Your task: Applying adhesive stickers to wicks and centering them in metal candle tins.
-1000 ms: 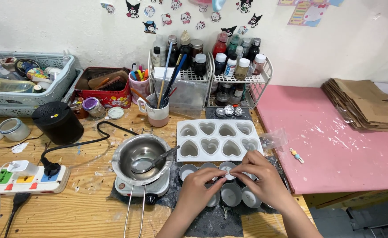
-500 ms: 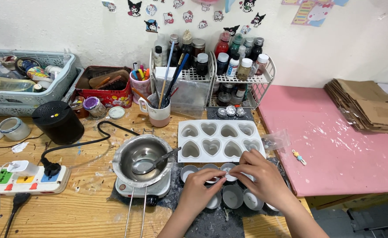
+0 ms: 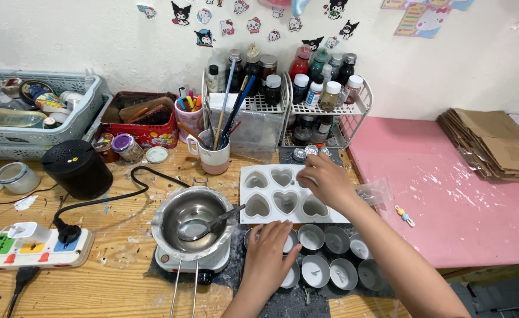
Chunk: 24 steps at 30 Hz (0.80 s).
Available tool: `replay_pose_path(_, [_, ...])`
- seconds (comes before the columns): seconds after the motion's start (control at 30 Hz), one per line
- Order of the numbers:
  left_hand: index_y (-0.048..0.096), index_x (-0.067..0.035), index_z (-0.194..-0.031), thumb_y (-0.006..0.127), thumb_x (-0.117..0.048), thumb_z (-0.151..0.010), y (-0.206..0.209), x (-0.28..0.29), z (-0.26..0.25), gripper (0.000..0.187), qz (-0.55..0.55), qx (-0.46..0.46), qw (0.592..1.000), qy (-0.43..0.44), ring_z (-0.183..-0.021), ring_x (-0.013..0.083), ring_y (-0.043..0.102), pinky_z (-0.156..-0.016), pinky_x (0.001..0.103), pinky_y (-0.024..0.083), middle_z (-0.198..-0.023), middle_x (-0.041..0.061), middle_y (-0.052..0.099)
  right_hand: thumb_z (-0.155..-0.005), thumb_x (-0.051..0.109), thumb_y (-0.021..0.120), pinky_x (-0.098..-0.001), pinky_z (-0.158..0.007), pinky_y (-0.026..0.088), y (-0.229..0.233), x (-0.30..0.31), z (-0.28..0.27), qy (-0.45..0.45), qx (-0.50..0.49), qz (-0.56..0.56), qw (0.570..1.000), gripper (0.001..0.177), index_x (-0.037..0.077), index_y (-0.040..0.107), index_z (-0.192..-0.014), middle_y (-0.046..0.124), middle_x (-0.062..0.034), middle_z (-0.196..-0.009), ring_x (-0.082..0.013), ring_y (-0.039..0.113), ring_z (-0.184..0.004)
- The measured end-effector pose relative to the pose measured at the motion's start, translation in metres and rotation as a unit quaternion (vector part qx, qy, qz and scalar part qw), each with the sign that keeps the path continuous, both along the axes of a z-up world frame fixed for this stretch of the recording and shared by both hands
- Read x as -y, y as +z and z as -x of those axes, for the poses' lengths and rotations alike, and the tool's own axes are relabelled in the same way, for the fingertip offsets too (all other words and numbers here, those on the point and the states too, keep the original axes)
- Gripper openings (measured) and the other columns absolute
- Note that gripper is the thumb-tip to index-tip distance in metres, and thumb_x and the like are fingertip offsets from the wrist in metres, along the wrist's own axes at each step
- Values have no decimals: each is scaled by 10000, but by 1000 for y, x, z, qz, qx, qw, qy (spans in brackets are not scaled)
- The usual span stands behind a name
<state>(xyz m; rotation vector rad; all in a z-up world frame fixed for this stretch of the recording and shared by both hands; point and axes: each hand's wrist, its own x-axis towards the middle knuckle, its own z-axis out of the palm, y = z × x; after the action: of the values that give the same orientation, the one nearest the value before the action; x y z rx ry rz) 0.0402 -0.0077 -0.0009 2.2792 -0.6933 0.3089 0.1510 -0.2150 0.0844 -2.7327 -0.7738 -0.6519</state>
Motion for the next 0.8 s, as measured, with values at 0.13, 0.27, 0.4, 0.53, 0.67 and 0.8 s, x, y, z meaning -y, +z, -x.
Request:
replay_pose_path(0.13, [567,51,-1348,643,-381,-965,-12,4,-3,582,-38,13,999,7,-1346,282,487,-1122,517,254,-1374,166,611,-806,174,767,-404,-718,527,-38,-3,-48,-11,-45,16,999,89,107,775,-865,593,-20,-892,-249,583,-934])
replay_pose_path(0.27, [534,85,-1366,608,-405,-987,-17,4,-5,623,-63,1,998,9,-1374,297,456,-1149,543,201,-1401,207,578,-829,197,765,-399,-722,531,-59,-9,-70,-26,-65,32,997,85,115,779,-850,604,-7,-903,-236,591,-954])
replay_pose_path(0.4, [505,98,-1384,592,-412,-993,-21,5,-7,649,-78,-18,997,6,-1386,306,437,-1156,557,169,-1414,225,556,-803,193,770,-395,-729,539,-64,-15,-76,-35,-77,56,995,88,119,781,-851,603,-6,-903,-243,584,-966])
replay_pose_path(0.53, [505,95,-1385,586,-411,-999,-22,5,-7,641,-78,-17,997,9,-1390,306,434,-1161,561,164,-1417,222,554,-788,173,767,-395,-723,541,-71,-15,-79,-27,-79,61,995,68,126,784,-834,605,-6,-910,-248,580,-976])
replay_pose_path(0.67, [503,95,-1387,588,-400,-998,-21,5,-7,635,-76,-21,997,7,-1390,302,433,-1162,562,161,-1413,220,555,-797,181,765,-389,-735,545,-77,-13,-82,-23,-75,86,993,75,121,774,-842,600,-6,-928,-242,580,-976])
replay_pose_path(0.8, [505,89,-1387,591,-395,-999,-19,4,-6,626,-71,-28,997,6,-1392,300,433,-1163,562,163,-1416,211,555,-803,171,759,-381,-731,547,-77,-14,-82,-18,-69,94,993,69,118,770,-845,596,-8,-940,-241,581,-982])
